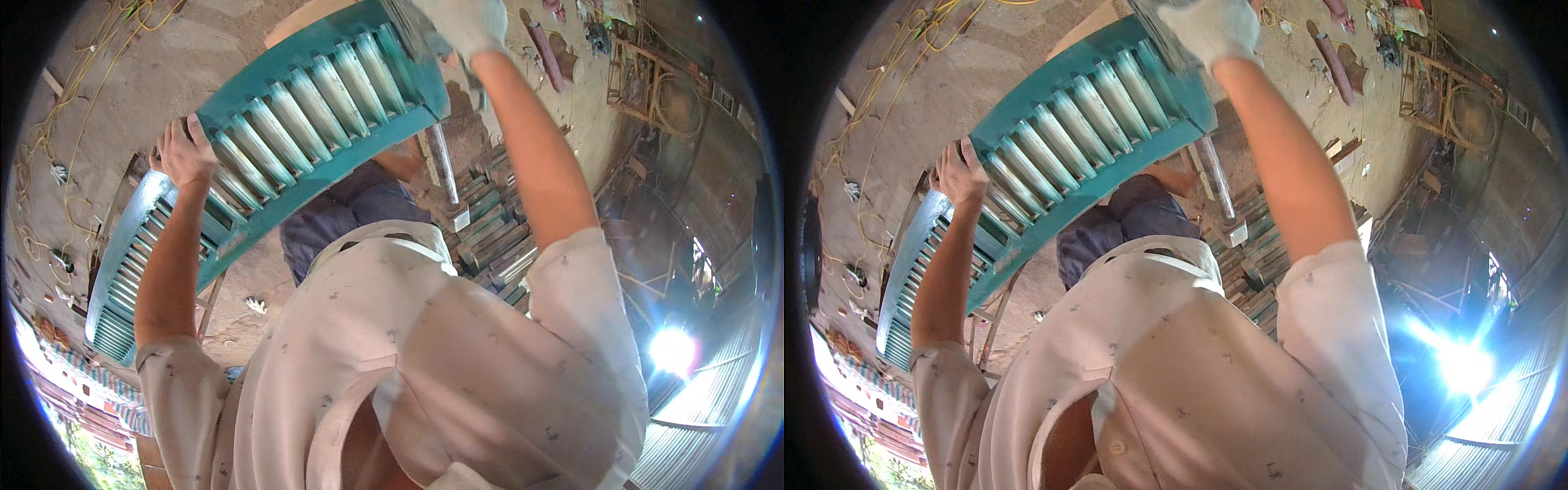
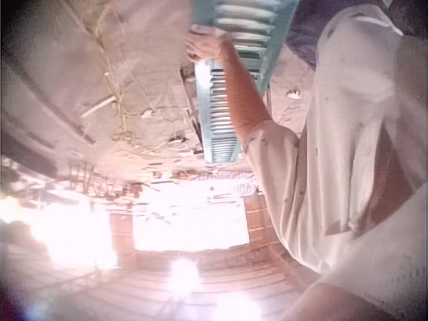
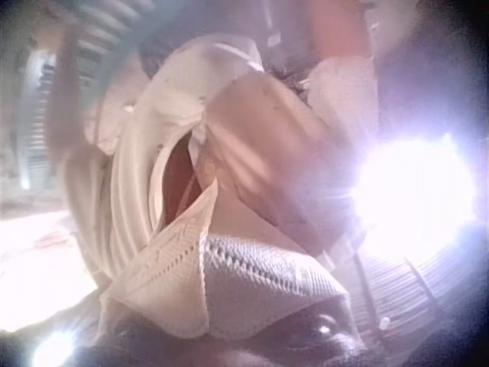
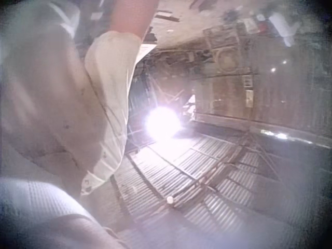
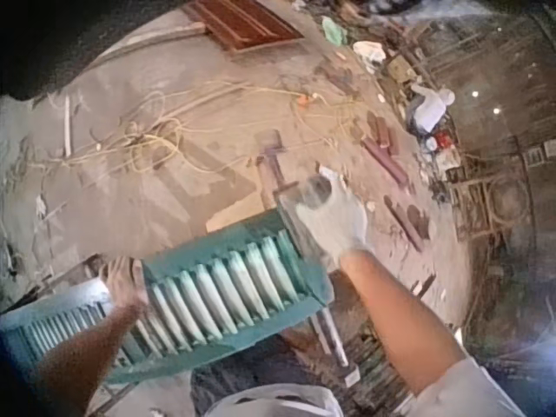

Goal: The person uses an electric sander to smooth the surface of a long green wooden slat with multiple slats. They hold the slat with one hand and operate the sander with the other, moving it back and forth along the length of the piece.

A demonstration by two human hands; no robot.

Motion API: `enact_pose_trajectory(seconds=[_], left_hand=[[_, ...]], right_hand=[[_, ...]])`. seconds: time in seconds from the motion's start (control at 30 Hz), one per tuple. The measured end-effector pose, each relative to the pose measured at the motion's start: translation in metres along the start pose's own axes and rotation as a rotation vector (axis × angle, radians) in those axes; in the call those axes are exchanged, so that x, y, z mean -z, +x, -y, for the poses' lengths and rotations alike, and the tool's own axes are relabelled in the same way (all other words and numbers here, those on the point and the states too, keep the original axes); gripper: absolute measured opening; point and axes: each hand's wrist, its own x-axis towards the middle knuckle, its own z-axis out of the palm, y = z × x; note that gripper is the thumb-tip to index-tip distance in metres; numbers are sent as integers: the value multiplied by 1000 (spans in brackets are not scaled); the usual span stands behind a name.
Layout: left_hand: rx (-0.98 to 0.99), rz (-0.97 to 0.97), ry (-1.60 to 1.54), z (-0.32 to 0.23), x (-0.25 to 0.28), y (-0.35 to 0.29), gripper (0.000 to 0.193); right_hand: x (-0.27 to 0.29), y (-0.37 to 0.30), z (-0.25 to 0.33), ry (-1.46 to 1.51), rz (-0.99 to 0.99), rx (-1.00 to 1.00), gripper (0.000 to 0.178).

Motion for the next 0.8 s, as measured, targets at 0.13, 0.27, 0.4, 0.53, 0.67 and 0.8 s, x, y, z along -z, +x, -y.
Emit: enact_pose_trajectory(seconds=[0.13, 0.27, 0.4, 0.53, 0.67, 0.8], left_hand=[[18, 11, 3, 4, -4, 3, 46], [19, -9, 8, 6, -10, 5, 46], [41, 12, 46, 4, -8, 3, 46], [44, 12, 51, -2, -1, 1, 46], [22, -6, 33, -3, -1, -2, 47], [19, 16, 30, 1, -4, -2, 49]], right_hand=[[18, 21, 27, 7, 161, -117, 88], [3, -35, -28, 113, -24, 14, 88], [17, -126, -91, 133, 152, -80, 83], [28, -191, -107, 259, 170, -210, 75], [6, -161, -112, 163, 88, -150, 76], [5, -84, -68, 72, 40, -60, 82]])
